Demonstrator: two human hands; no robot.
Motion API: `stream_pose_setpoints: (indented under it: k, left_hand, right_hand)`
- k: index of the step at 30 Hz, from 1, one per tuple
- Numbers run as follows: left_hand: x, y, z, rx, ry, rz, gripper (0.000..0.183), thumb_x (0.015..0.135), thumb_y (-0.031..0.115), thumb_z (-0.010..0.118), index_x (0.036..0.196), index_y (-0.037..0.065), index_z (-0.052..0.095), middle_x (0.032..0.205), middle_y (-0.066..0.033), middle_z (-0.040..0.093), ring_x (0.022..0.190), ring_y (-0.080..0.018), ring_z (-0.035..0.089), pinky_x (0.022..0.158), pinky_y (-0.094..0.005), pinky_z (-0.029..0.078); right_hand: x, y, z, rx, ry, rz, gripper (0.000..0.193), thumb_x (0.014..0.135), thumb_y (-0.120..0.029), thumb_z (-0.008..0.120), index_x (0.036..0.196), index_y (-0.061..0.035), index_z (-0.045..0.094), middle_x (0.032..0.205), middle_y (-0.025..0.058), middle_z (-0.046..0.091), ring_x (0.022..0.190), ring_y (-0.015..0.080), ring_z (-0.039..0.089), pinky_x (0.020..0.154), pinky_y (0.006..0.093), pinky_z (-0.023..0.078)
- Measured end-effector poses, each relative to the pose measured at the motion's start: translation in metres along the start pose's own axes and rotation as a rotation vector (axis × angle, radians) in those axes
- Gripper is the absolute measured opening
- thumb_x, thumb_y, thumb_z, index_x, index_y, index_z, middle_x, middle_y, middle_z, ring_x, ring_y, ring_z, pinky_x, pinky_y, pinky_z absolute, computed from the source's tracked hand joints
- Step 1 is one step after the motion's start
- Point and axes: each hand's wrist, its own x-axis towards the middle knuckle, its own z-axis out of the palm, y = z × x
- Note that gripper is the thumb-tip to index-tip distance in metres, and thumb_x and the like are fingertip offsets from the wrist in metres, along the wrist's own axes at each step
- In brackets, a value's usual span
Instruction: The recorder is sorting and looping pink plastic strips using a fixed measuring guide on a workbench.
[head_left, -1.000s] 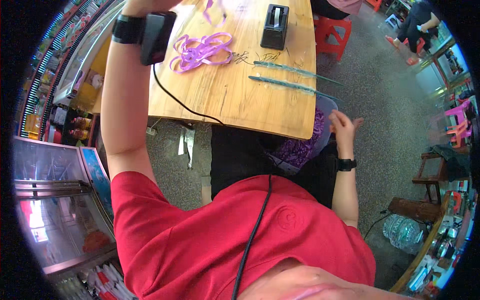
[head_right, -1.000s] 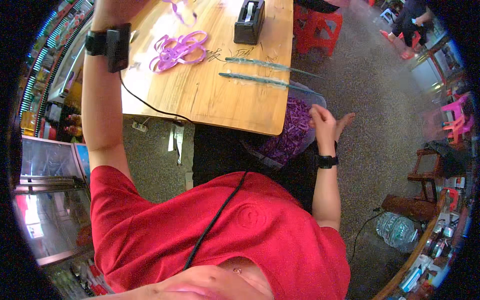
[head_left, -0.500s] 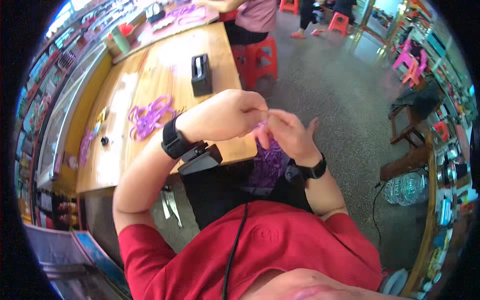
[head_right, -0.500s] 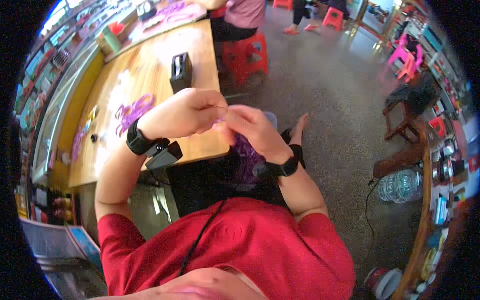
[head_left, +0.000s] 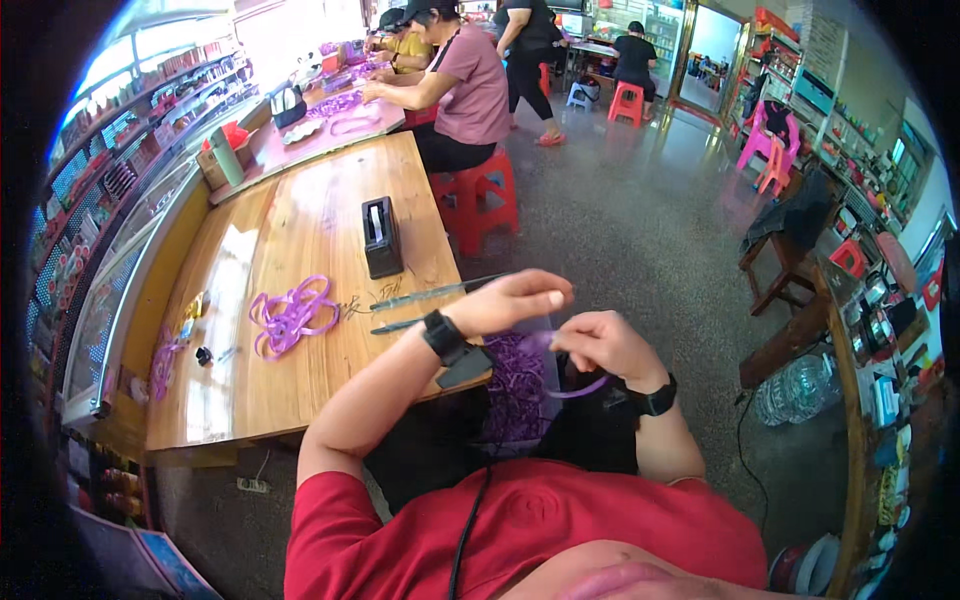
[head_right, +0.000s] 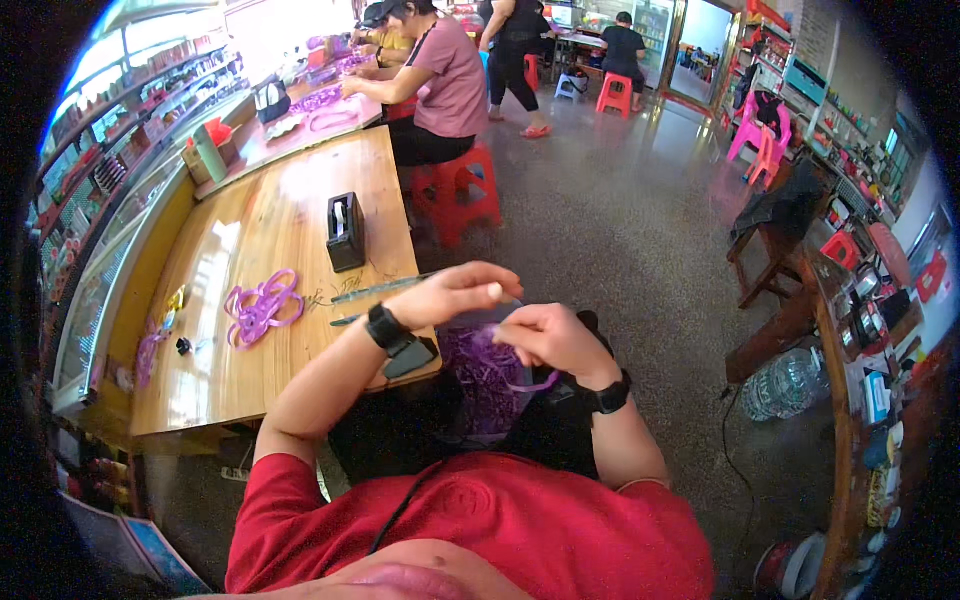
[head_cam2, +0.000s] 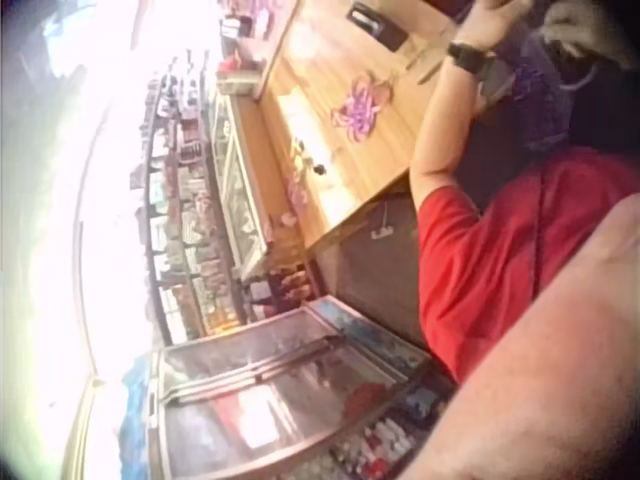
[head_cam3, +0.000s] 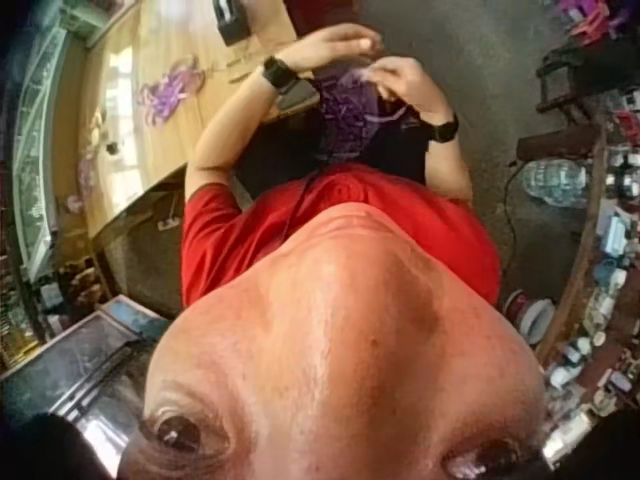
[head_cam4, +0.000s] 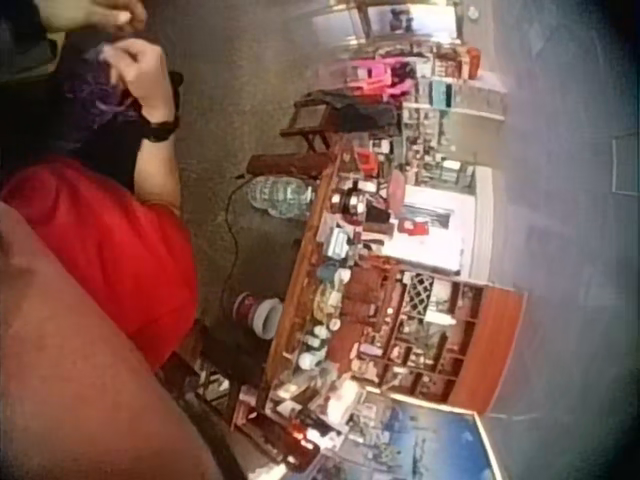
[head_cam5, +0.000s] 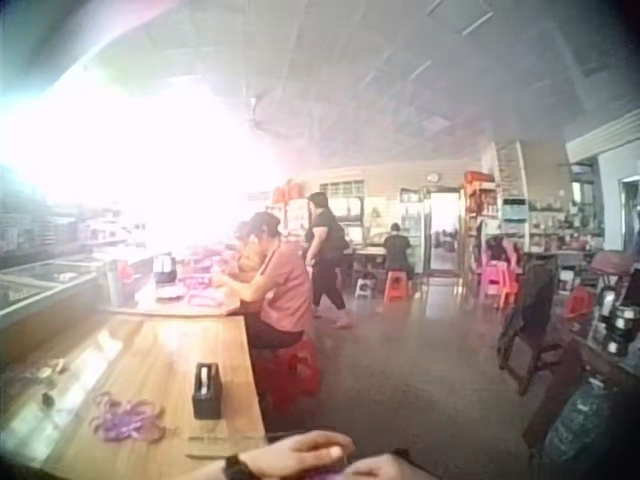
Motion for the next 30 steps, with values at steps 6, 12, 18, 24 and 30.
stream_pose_setpoints:
  k: [6, 12, 18, 24, 30]
  left_hand:
    - [-0.004, -0.014, 0.002, 0.191, -0.008, -0.222, 0.042, 0.101, 0.037, 0.054, 0.113, -0.001, 0.064, 0.093, -0.0052, 0.066, 0.085, -0.0118, 0.059, 0.077, -0.0283, 0.049]
    - [-0.012, -0.008, -0.026, 0.114, 0.160, -0.316, 0.045, 0.097, 0.044, 0.058, 0.102, 0.000, 0.067, 0.071, 0.0008, 0.057, 0.063, -0.0085, 0.054, 0.059, -0.0238, 0.047]
    - [-0.010, -0.010, -0.033, 0.075, 0.338, -0.316, 0.046, 0.093, 0.046, 0.064, 0.094, 0.001, 0.071, 0.065, 0.0006, 0.053, 0.057, -0.0089, 0.050, 0.053, -0.0239, 0.043]
    - [-0.013, -0.009, -0.038, 0.138, 0.301, -0.340, 0.037, 0.093, 0.040, 0.066, 0.091, 0.004, 0.069, 0.066, 0.0024, 0.057, 0.056, -0.0057, 0.047, 0.056, -0.0222, 0.041]
    - [-0.014, -0.016, -0.019, -0.104, 0.203, -0.213, 0.031, 0.094, 0.032, 0.065, 0.097, 0.002, 0.070, 0.079, 0.0026, 0.065, 0.070, -0.0082, 0.058, 0.067, -0.0224, 0.047]
  right_hand:
    - [0.033, 0.012, 0.022, 0.008, 0.083, -0.046, 0.012, 0.093, -0.013, 0.064, 0.097, -0.0033, 0.069, 0.070, -0.0035, 0.061, 0.055, 0.0034, 0.051, 0.051, 0.0202, 0.041]
    - [0.067, 0.017, 0.015, 0.073, 0.089, -0.101, 0.023, 0.092, -0.013, 0.065, 0.112, -0.0026, 0.064, 0.075, -0.0028, 0.060, 0.062, 0.0028, 0.053, 0.054, 0.0187, 0.041]
    - [0.079, 0.028, 0.005, 0.395, 0.018, -0.128, 0.038, 0.095, -0.017, 0.061, 0.128, -0.0004, 0.056, 0.075, 0.0013, 0.062, 0.054, 0.0036, 0.049, 0.053, 0.0177, 0.040]
    - [0.073, 0.041, -0.014, 0.556, 0.120, -0.107, 0.036, 0.097, -0.016, 0.056, 0.129, -0.0001, 0.055, 0.074, 0.0019, 0.060, 0.050, 0.0030, 0.042, 0.050, 0.0180, 0.041]
    - [0.068, 0.031, -0.007, 0.535, 0.042, -0.128, 0.033, 0.095, -0.013, 0.056, 0.125, -0.0007, 0.057, 0.074, 0.0028, 0.062, 0.048, 0.0012, 0.040, 0.047, 0.0170, 0.038]
